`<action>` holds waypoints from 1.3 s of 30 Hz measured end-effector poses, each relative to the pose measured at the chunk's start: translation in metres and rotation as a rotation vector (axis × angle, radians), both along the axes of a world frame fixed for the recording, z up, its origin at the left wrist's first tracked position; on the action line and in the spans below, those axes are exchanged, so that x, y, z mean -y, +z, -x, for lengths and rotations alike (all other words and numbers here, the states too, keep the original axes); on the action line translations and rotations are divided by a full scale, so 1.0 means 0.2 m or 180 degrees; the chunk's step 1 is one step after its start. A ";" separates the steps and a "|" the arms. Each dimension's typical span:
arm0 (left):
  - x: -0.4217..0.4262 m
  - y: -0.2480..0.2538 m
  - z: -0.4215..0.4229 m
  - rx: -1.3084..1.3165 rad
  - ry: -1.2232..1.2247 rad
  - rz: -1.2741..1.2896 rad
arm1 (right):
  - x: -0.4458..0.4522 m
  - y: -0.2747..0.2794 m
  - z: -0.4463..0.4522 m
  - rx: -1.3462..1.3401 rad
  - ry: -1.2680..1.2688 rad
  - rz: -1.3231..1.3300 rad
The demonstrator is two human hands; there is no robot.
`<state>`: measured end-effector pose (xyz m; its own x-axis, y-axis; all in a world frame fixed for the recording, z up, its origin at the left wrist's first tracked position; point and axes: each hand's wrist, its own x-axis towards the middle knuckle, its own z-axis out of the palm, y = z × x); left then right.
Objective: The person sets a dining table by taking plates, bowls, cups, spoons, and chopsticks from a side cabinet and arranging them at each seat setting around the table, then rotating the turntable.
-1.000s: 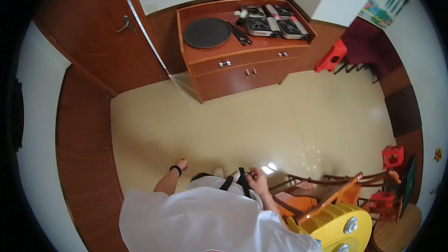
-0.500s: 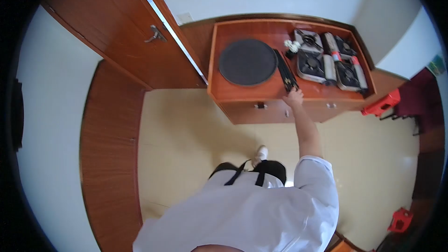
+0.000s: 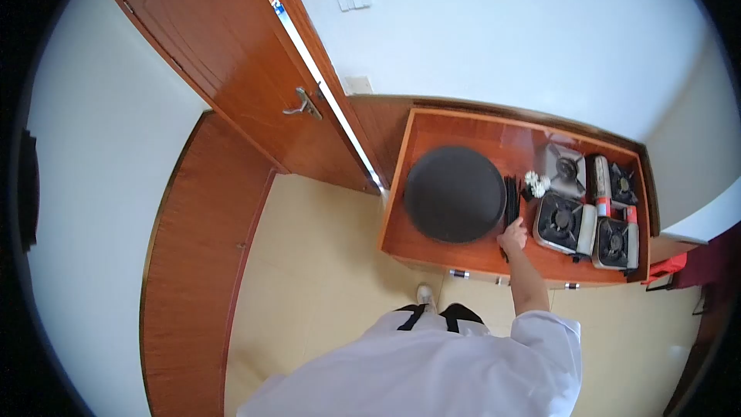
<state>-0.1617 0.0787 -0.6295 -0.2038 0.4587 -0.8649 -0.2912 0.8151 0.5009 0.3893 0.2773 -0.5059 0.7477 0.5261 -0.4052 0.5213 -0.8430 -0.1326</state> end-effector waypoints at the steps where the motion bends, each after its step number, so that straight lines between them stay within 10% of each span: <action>1: -0.06 -0.04 -0.01 0.0087 0.0059 -0.0049 | -0.03 0.00 -0.03 -0.0172 -0.0005 0.0069; 5: -0.25 -0.26 -0.04 0.0338 0.0174 -0.0367 | -0.02 0.04 -0.05 -0.0109 0.0149 0.0062; 11: -0.61 0.43 -0.38 -0.0897 0.0205 -0.1511 | 0.26 -0.29 -0.19 -0.0727 0.0482 -0.1458; 19: -0.70 1.43 -1.18 0.0544 -0.0214 -0.2514 | 0.47 0.73 0.34 -0.4400 0.0403 -0.1838; 24: -0.69 1.78 -1.38 0.2284 0.0062 -0.3268 | 0.49 0.87 0.64 -0.5739 0.1937 -0.0485; 30: -0.20 1.69 -0.95 0.1283 0.1509 -0.2895 | 0.78 0.87 0.98 -0.6786 0.2087 0.2212; 39: 0.97 1.38 -0.65 0.0441 0.3721 -0.2948 | 1.34 0.61 1.71 -0.4770 0.3817 0.4238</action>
